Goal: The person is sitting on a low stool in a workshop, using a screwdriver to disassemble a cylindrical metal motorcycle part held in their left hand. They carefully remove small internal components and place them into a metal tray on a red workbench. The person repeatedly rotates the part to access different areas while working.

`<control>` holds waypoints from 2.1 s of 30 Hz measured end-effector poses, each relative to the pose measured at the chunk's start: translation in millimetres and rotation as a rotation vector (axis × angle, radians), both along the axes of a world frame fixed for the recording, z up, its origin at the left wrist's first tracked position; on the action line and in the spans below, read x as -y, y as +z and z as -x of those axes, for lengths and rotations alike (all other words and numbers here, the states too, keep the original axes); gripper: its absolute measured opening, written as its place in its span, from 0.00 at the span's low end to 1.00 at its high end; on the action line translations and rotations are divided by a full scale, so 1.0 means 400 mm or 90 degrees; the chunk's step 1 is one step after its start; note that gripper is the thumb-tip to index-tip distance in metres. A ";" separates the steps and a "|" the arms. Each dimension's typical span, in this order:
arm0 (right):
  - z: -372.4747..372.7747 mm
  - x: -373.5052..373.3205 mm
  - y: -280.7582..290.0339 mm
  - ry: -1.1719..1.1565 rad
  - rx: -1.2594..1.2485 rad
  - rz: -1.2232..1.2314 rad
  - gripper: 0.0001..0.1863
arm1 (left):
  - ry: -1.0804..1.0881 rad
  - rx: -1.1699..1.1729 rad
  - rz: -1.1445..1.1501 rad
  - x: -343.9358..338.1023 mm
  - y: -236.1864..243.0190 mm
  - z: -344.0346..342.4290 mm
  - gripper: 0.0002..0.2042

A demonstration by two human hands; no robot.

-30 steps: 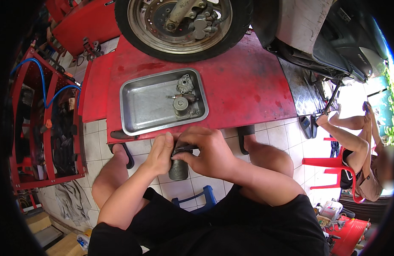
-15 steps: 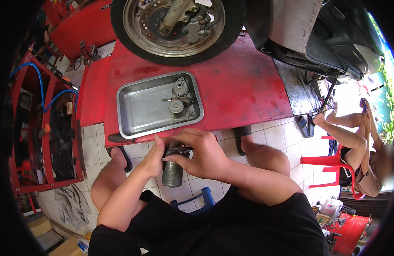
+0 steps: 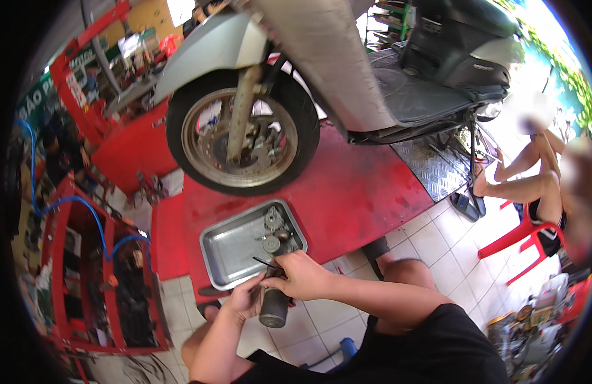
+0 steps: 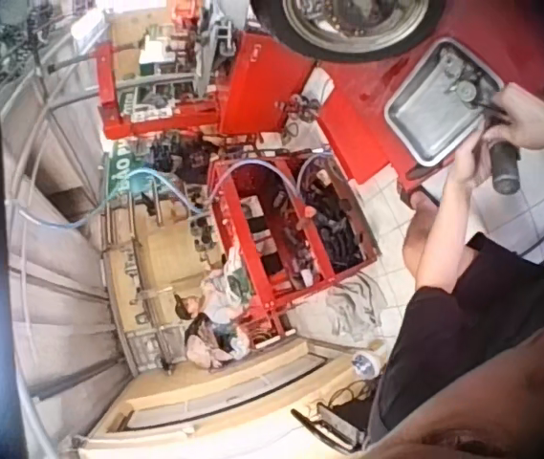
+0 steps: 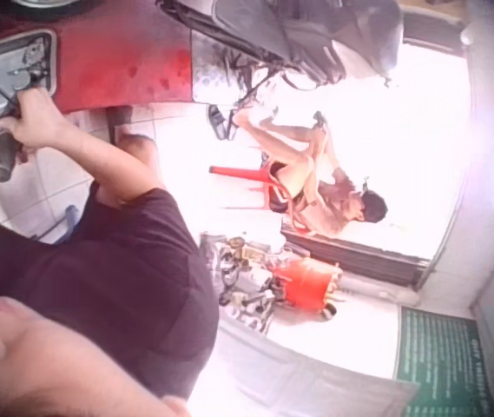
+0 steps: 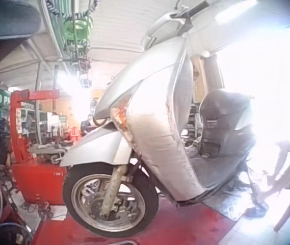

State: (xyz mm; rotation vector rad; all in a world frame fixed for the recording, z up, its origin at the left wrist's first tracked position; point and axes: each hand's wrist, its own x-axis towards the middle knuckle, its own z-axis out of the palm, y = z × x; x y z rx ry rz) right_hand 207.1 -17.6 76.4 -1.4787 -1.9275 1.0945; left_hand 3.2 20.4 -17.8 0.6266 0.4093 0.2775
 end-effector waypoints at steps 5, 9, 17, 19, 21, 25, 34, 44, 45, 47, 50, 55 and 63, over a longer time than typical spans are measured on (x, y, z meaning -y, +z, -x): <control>-0.023 -0.022 -0.049 -0.012 -0.043 -0.140 0.25 | 0.081 0.135 0.171 0.000 -0.056 0.013 0.37; -0.035 -0.017 -0.073 -0.075 0.025 -0.196 0.22 | 0.156 0.125 0.337 0.001 -0.130 -0.027 0.31; -0.023 0.009 -0.073 -0.098 0.074 -0.148 0.18 | 0.250 0.029 0.153 0.044 -0.058 -0.088 0.29; -0.027 0.014 -0.064 -0.102 0.062 -0.159 0.18 | 0.293 0.028 0.176 0.049 -0.056 -0.093 0.30; -0.032 0.013 -0.063 -0.112 0.048 -0.153 0.19 | 0.301 0.015 0.130 0.053 -0.063 -0.100 0.29; -0.022 0.007 -0.081 -0.132 0.017 -0.184 0.20 | 0.324 0.011 0.067 0.072 -0.047 -0.096 0.29; -0.029 0.002 -0.068 -0.064 -0.049 -0.256 0.18 | 0.430 -0.046 0.010 0.101 -0.005 -0.103 0.20; -0.007 0.010 -0.040 -0.036 -0.129 -0.252 0.15 | 0.453 -0.004 0.032 0.107 0.027 -0.096 0.20; -0.011 0.011 -0.036 -0.030 -0.132 -0.249 0.14 | 0.451 0.003 0.036 0.107 0.031 -0.098 0.20; -0.013 0.006 -0.055 -0.011 -0.156 -0.285 0.11 | 0.453 -0.001 0.028 0.109 0.038 -0.094 0.19; -0.011 0.006 -0.068 -0.009 -0.157 -0.306 0.11 | 0.463 -0.007 0.015 0.108 0.034 -0.092 0.19; 0.000 0.011 -0.062 -0.018 -0.135 -0.313 0.11 | 0.487 -0.023 -0.022 0.110 0.026 -0.087 0.18; 0.003 0.012 -0.063 -0.019 -0.082 -0.368 0.11 | 0.457 0.042 -0.002 0.113 0.009 -0.083 0.19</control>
